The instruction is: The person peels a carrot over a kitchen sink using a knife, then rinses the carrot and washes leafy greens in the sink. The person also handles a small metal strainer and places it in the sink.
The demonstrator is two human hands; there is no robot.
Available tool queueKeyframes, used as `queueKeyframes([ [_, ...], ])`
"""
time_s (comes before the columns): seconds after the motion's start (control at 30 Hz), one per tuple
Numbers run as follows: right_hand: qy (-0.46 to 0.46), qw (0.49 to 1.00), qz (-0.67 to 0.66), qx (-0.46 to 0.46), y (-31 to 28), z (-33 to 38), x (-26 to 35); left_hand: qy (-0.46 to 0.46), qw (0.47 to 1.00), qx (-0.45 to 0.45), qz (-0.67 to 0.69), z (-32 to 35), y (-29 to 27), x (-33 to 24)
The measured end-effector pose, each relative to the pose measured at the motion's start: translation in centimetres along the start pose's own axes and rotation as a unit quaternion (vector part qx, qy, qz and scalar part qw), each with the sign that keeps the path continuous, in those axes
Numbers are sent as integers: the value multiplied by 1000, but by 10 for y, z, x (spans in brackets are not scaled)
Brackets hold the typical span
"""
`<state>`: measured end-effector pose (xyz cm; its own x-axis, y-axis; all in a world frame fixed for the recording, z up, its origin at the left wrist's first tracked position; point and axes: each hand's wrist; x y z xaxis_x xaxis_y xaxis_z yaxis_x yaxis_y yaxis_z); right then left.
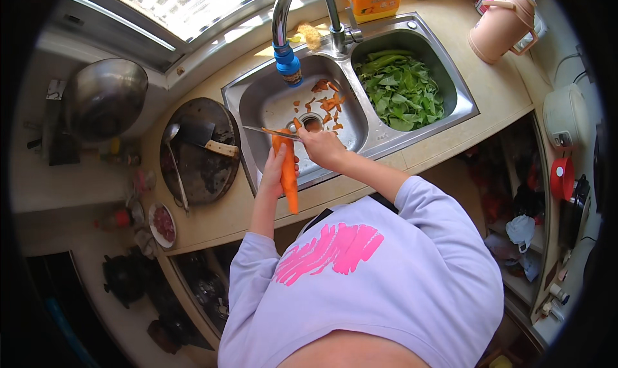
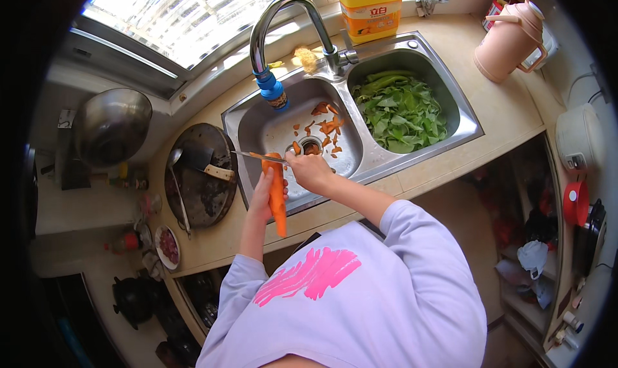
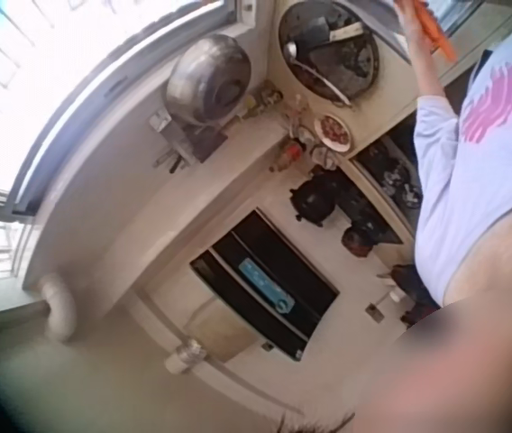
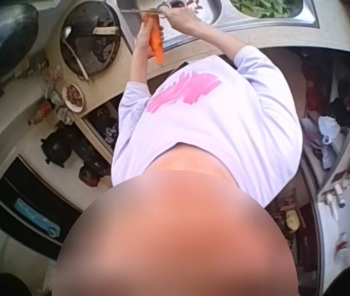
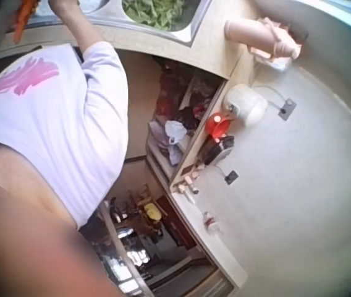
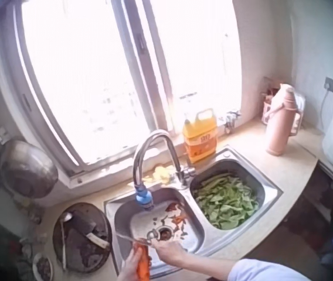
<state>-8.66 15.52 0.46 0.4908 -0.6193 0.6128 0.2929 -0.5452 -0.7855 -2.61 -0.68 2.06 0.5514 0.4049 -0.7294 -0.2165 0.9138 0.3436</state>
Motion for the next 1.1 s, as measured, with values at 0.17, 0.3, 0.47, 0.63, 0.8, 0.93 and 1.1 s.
queueKeyframes([
  [0.17,-39,998,40,-31,6,0,-10,11,997,-21,-72,-2,3,2],
  [0.3,-21,994,90,53,19,6,-34,-53,997,-58,-3,-8,-11,20],
  [0.47,116,982,62,133,45,11,-69,-17,991,-40,-128,3,9,23],
  [0.63,120,989,59,64,31,19,-71,-16,993,12,-115,6,30,7],
  [0.8,146,988,-27,-34,10,14,-56,-104,986,57,117,-12,3,18],
  [0.93,-9,1000,-6,-29,8,30,-29,-113,981,49,148,-20,-2,24],
  [1.1,-110,988,108,-28,4,34,2,-110,968,30,223,-22,6,26],
])
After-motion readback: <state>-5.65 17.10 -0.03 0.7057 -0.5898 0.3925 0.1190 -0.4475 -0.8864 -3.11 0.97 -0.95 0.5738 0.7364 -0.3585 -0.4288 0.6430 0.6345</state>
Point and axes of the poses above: each hand's wrist, its own z-axis away from the middle knuckle, its own y-axis out of the palm, x = y × z, and after that the axes turned 1 degree about -y, right-handed
